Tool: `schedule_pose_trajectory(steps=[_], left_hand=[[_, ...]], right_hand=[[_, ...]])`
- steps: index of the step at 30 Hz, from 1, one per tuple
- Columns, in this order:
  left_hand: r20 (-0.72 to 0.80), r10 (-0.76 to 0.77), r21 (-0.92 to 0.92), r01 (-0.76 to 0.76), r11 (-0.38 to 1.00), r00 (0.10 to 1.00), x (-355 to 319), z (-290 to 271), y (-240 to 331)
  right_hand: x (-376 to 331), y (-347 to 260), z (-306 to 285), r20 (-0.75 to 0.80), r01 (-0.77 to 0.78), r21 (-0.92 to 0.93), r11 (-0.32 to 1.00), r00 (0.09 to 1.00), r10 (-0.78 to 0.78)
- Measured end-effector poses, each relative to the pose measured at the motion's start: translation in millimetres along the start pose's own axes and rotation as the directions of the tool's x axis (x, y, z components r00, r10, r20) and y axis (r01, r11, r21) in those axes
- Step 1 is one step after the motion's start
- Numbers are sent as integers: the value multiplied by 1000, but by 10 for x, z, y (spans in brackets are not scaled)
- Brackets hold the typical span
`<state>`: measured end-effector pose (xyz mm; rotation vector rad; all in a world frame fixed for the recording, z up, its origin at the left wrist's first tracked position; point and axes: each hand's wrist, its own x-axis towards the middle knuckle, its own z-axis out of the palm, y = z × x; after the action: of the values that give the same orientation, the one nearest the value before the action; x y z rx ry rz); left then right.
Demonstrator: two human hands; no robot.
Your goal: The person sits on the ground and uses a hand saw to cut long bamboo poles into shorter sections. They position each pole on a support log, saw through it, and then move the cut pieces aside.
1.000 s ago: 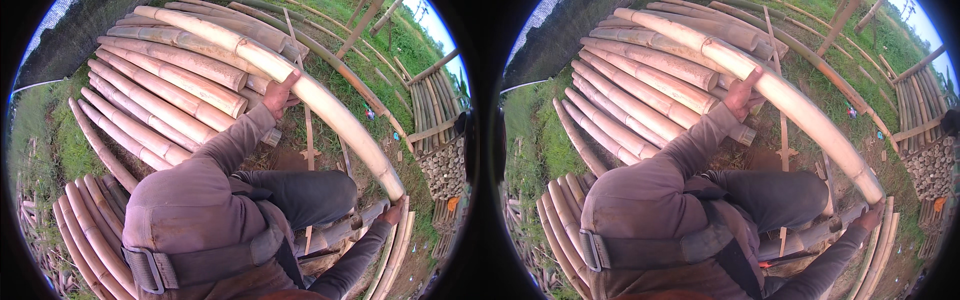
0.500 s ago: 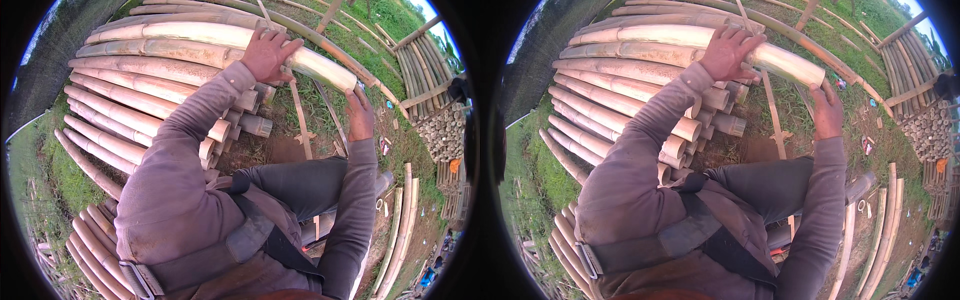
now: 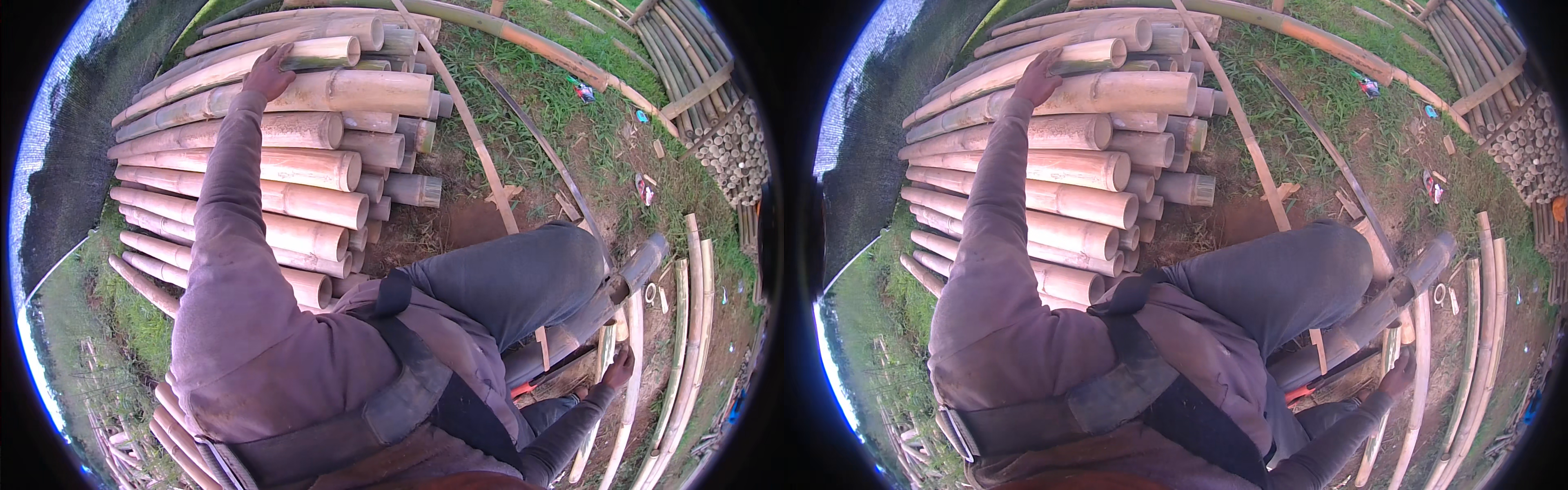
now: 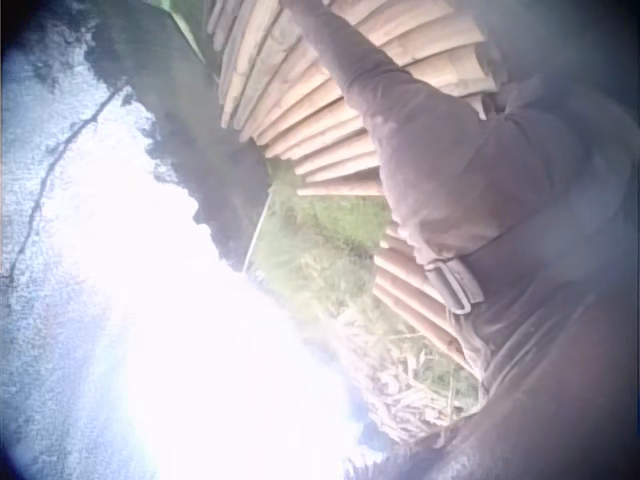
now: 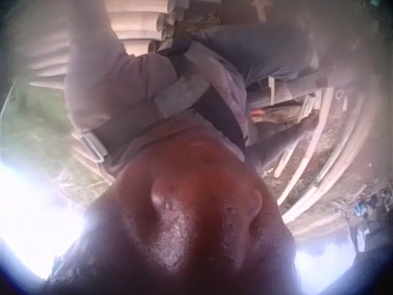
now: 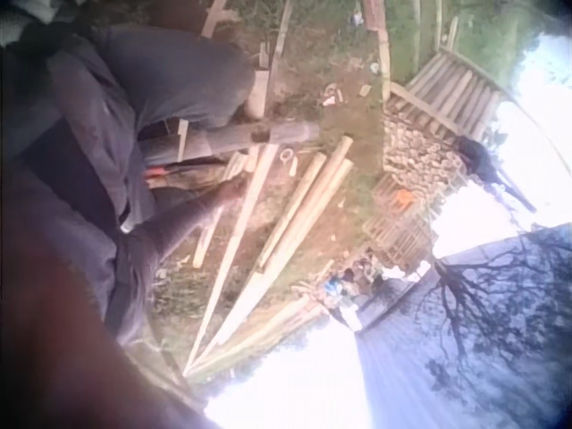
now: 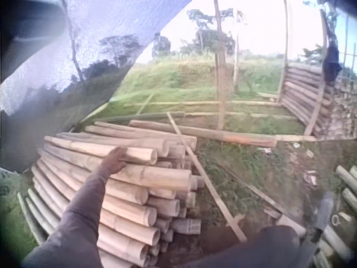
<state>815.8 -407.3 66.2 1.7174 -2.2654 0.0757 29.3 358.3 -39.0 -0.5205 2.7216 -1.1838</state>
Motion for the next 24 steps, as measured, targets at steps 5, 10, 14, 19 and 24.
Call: schedule_pose_trajectory(steps=[5, 10, 14, 19, 24], left_hand=[[-394, 5, -89, -44, 995, 919, 143, 172, 872], [-386, 500, -569, -627, 532, 775, -183, 98, 4143], [-92, 986, -614, -788, 52, 137, -996, 97, 6844], [245, 860, -380, -861, -339, -447, -2557, 667, 8952], [343, 833, -299, -891, -341, -434, -4026, 1619, 9744]], right_hand=[[-1007, 1055, 209, -223, -163, -20, 986, 962, 154], [-1691, 979, 569, -424, -357, 127, 925, 824, 376], [-1789, 1044, 519, -460, -389, 257, 885, 756, 466], [-1880, 1140, 620, -400, -468, 416, 780, 675, 619], [-1677, 945, 547, -298, -519, 441, 733, 685, 664]])
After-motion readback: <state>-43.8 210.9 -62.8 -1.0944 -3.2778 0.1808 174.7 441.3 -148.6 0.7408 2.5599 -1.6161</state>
